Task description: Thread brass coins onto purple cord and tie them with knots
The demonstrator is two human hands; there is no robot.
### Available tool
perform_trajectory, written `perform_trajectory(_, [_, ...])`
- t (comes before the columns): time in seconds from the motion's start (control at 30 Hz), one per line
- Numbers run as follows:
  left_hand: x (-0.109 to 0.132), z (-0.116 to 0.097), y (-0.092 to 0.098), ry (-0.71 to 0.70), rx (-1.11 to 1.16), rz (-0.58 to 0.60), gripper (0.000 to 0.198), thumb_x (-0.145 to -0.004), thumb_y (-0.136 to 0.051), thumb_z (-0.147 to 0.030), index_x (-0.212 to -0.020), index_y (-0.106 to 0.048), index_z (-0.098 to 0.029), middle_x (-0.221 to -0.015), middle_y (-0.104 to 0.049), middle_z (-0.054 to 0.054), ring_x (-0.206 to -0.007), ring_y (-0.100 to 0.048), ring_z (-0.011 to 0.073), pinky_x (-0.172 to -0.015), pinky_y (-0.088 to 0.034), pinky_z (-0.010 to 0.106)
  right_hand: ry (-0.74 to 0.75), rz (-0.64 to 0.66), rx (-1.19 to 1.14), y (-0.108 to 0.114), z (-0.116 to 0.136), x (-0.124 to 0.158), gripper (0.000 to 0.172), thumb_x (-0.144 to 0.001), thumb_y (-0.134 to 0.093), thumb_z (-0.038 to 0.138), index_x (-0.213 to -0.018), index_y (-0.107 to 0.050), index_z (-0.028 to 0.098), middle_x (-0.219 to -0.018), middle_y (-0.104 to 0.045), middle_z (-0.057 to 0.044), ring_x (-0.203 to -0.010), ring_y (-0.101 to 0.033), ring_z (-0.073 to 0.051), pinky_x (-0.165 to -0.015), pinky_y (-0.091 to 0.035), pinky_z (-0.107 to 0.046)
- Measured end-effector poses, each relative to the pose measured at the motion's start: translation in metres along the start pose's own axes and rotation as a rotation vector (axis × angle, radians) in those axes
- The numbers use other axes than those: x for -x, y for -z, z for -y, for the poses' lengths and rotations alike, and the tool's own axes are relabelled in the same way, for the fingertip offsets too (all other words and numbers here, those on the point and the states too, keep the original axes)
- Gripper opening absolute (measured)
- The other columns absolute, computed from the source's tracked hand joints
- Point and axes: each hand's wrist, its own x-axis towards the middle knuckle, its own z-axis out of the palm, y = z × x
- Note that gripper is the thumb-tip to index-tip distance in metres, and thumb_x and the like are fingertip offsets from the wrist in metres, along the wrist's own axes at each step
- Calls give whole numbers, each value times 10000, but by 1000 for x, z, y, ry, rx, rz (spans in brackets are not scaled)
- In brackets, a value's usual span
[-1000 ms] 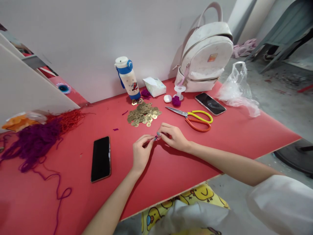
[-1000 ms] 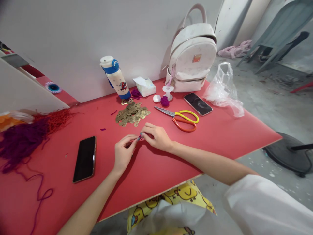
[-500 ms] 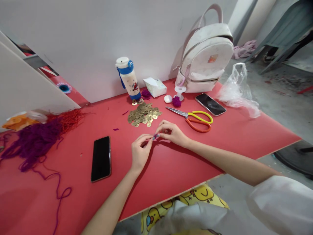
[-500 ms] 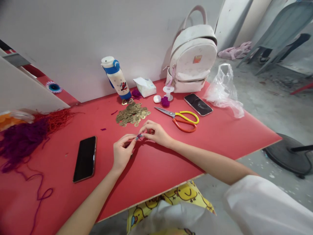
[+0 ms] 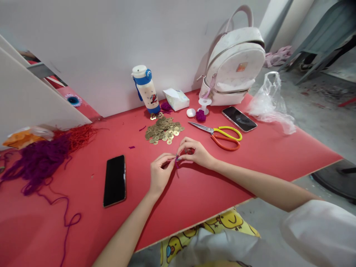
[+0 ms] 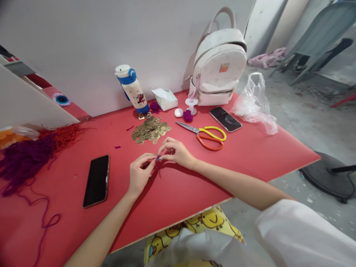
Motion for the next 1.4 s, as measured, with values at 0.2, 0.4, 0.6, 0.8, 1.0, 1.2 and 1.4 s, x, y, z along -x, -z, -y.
perform_trajectory(0.2, [-1, 2, 0, 26, 25, 8, 89, -809, -672, -210, -784, -751, -176, -819, -726, 53, -757, -688, 158, -695, -559, 234, 1, 12, 9, -1, 2, 1, 189, -783, -771, 363, -776, -707, 186, -842, -535, -11, -645, -450, -104, -578, -391, -241])
perform_trajectory(0.4, [-2, 1, 2, 22, 44, 31, 88, -805, -679, -215, -764, -747, -178, -802, -726, 53, -745, -686, 161, -684, -556, 237, -10, 0, 13, -1, 0, 2, 221, -759, -790, 381, -769, -692, 183, -843, -535, -11, -640, -449, -105, -575, -396, -242])
perform_trajectory(0.6, [-2, 3, 2, 29, 42, 23, 84, -794, -679, -204, -747, -743, -177, -791, -724, 52, -738, -680, 165, -686, -553, 247, -33, 25, -7, -1, 0, 1, 203, -758, -791, 366, -750, -705, 182, -826, -539, -7, -647, -455, -103, -586, -390, -242])
perform_trajectory(0.8, [-4, 2, 2, 48, 95, 64, 103, -809, -671, -223, -767, -754, -180, -804, -739, 51, -753, -690, 170, -693, -553, 251, -126, 52, -145, 1, 1, -2, 306, -716, -804, 447, -715, -671, 171, -820, -548, -8, -669, -532, -110, -617, -449, -257])
perform_trajectory(1.0, [-5, 0, 1, 65, 94, 78, 97, -801, -687, -240, -811, -760, -175, -838, -748, 62, -787, -703, 182, -721, -573, 267, -237, 81, -276, 0, 4, -1, 343, -749, -760, 471, -779, -609, 164, -848, -542, -4, -604, -576, -91, -488, -441, -219])
perform_trajectory(1.2, [-5, 1, 1, 125, 89, 20, 104, -760, -711, -253, -793, -758, -166, -852, -750, 69, -794, -712, 190, -728, -587, 281, -273, -12, -331, -1, 1, -1, 342, -808, -684, 483, -854, -523, 185, -728, -514, 37, -542, -476, -72, -435, -383, -185])
perform_trajectory(1.4, [-5, 3, 2, 163, 99, -51, 104, -759, -706, -254, -786, -757, -167, -832, -752, 59, -760, -708, 180, -685, -578, 261, -236, 4, -191, 0, 2, 0, 343, -904, -560, 513, -844, -584, 176, -718, -528, 21, -541, -468, -86, -480, -388, -212])
